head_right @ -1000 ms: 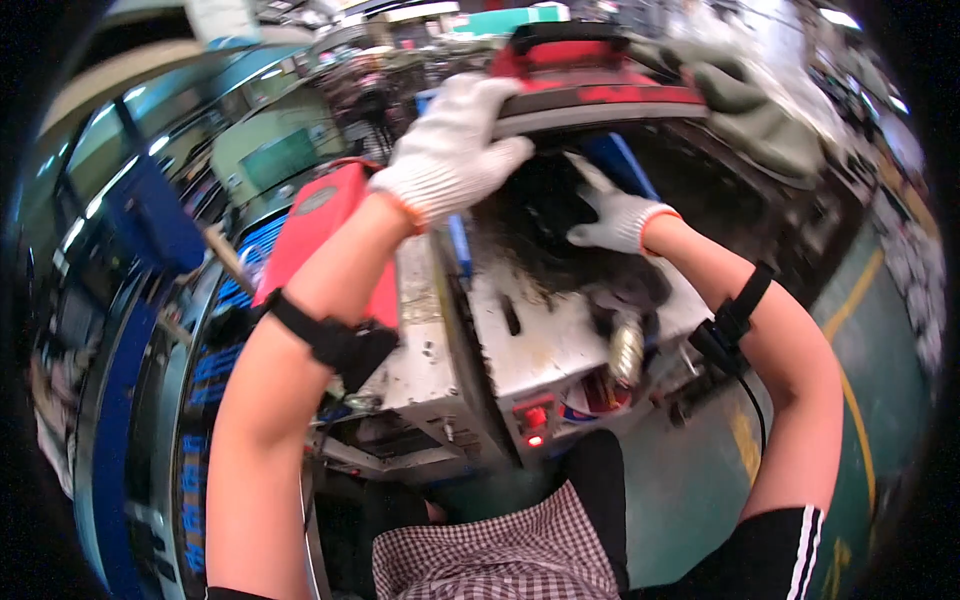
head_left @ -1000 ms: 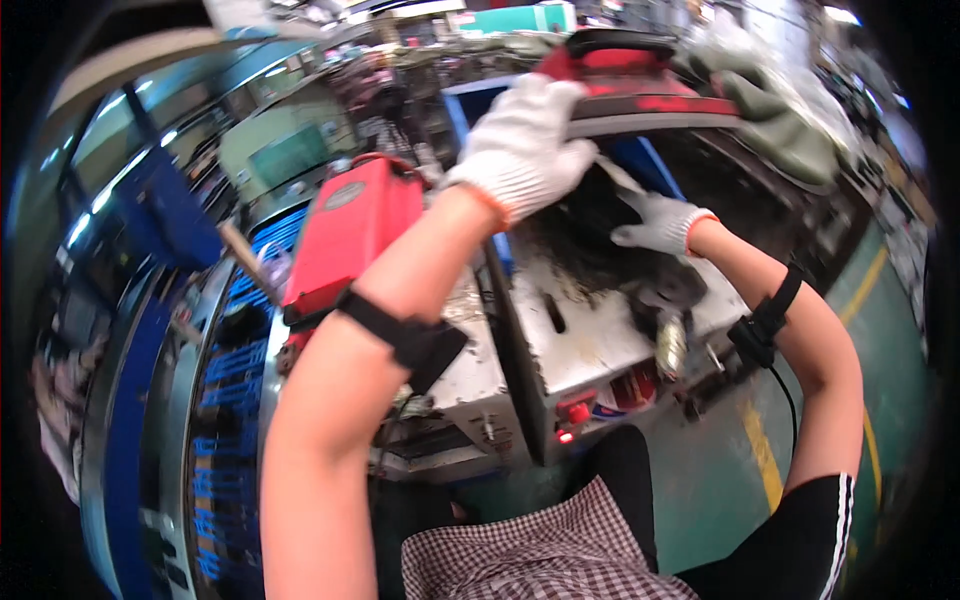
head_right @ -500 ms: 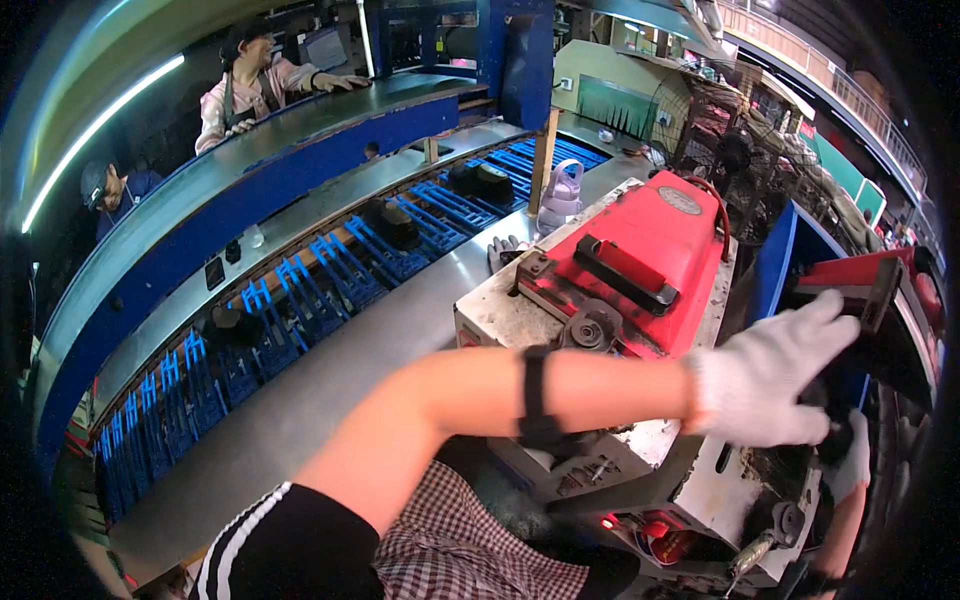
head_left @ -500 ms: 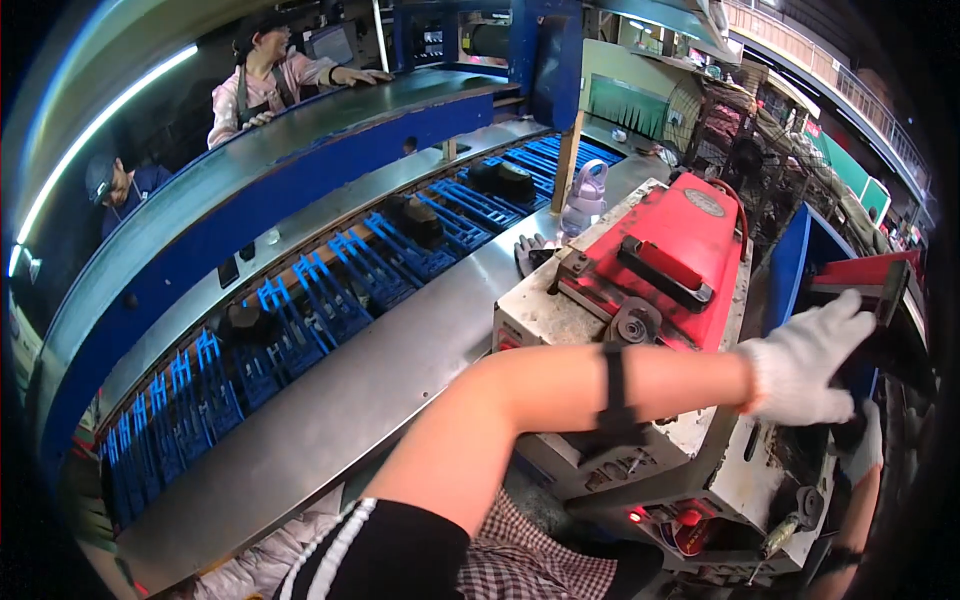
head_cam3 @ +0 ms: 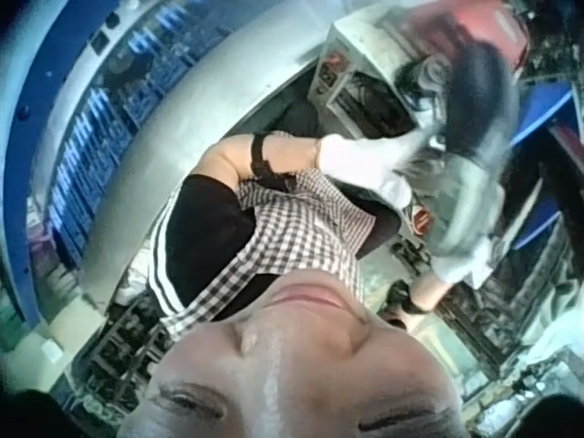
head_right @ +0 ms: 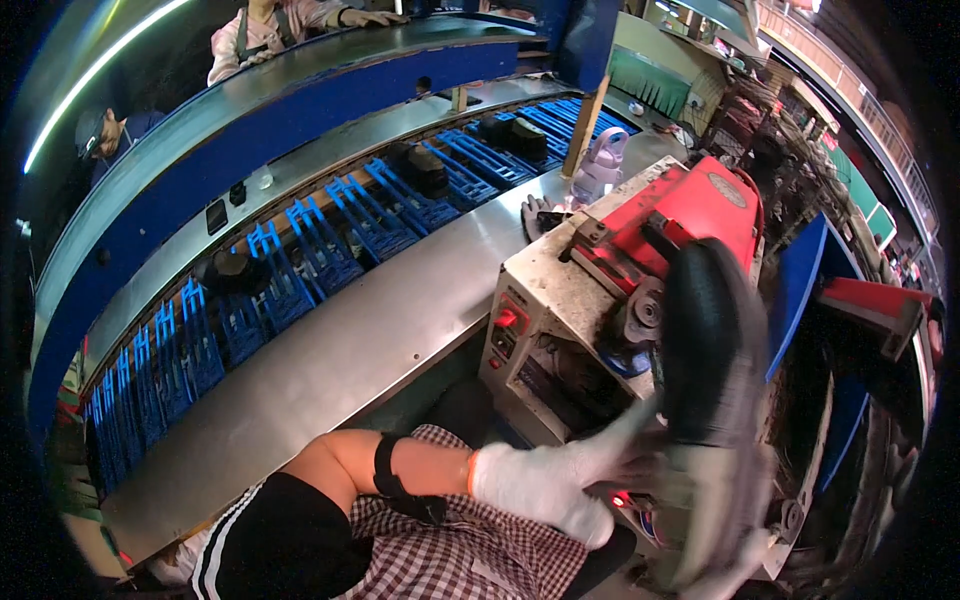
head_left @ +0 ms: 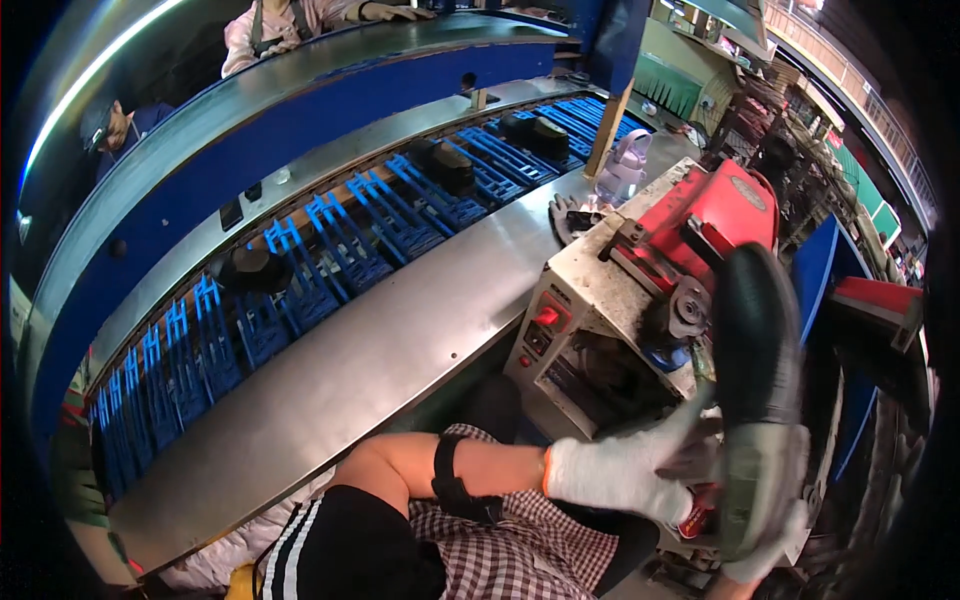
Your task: Operating a hydraulic press machine to assemble shoe parts in a factory.
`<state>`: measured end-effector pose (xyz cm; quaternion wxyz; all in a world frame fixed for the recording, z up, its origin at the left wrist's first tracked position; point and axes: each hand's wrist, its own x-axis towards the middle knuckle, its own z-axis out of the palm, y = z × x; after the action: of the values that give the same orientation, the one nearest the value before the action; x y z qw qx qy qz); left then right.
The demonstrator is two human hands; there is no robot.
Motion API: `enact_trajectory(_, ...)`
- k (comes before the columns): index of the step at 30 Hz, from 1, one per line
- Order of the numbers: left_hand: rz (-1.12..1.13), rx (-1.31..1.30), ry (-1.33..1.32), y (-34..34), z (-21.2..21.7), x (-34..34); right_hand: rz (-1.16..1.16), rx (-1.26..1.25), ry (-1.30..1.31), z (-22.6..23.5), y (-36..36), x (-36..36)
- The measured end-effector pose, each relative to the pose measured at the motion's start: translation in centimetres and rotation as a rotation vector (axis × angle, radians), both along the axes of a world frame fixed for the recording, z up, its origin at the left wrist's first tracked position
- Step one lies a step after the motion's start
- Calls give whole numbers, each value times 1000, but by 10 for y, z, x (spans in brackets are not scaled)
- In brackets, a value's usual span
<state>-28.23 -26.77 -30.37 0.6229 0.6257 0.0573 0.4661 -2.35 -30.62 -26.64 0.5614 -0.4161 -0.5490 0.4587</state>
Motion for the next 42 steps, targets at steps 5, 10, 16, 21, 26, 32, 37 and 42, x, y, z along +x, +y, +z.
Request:
enact_trajectory(5,217,-597,-635,-22,-24,-67,310,210,-577,-37,42,-111)
enact_trajectory(10,729,-762,-547,22,-34,-174,436,-33,-101,-53,39,-186)
enact_trajectory(16,1549,-690,-214,163,-103,-353,309,-215,-43,-78,46,-166)
enact_trajectory(21,1869,-551,174,232,-130,-452,260,-405,116,-108,50,-150)
enact_trajectory(26,1750,-776,963,240,-163,-469,280,-401,166,-121,46,-159)
enact_trajectory(32,1575,-693,864,187,-177,-444,428,-521,205,-146,40,-156)
enact_trajectory(37,999,-469,1331,91,-160,-373,431,-698,118,-218,29,-137)
enact_trajectory(42,1201,-81,1859,44,-168,-330,389,-857,-51,-318,18,-113)
